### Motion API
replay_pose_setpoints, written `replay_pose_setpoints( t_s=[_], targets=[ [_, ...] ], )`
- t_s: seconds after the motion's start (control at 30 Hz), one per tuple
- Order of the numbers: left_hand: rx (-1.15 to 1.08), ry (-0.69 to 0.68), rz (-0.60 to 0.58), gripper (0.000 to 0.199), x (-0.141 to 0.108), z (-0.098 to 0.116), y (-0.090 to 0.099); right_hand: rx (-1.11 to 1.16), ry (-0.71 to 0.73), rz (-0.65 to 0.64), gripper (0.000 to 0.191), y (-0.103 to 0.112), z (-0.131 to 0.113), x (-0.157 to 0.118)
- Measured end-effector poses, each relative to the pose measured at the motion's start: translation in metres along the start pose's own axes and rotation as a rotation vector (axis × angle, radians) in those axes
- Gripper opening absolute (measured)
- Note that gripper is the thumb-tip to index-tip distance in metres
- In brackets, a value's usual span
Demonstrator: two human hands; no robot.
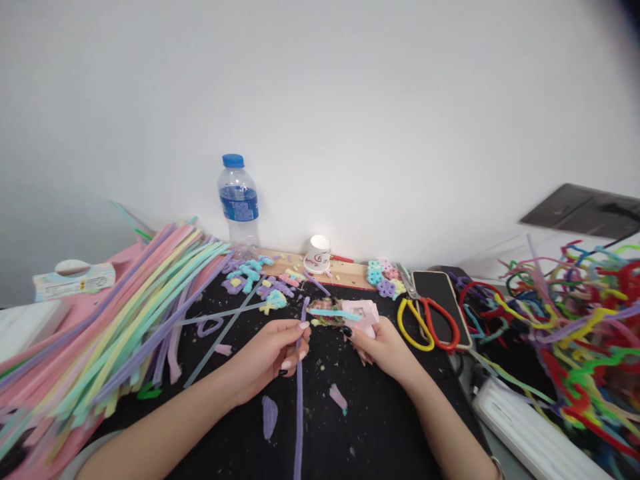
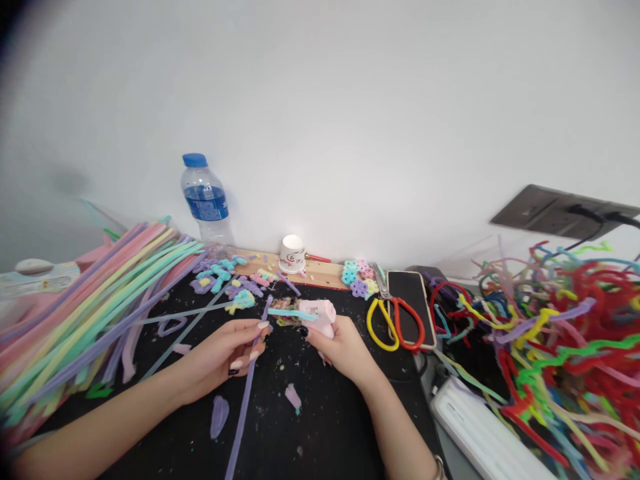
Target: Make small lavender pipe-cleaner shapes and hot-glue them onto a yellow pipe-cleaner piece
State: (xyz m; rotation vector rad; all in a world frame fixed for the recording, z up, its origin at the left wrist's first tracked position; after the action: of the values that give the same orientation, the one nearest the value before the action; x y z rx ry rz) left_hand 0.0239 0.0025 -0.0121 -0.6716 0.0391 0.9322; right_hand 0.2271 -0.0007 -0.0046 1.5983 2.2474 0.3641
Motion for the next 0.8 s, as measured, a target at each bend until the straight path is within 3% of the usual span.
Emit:
replay_pose_setpoints(
  t_s=[0.8],
  targets=[
    [-0.001,0.007,-0.004,0.022,-0.0014,0.0009,-0.0013,-0.008,-0.014,0.032,0.032,-0.0001,-0.0029,-0.0005]
  ],
)
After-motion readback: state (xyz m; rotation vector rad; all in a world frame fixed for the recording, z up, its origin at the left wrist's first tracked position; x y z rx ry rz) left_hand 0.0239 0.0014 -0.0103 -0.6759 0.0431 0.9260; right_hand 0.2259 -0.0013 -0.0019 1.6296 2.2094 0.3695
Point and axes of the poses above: each hand's wrist, its own x-axis towards the middle knuckle, its own y-axis out of the back of the hand, z = x × y, the point moved 2 cm from there along x, towards the middle knuckle, and after that the axes turned 4 degrees about -z, right-handed, at the moved point
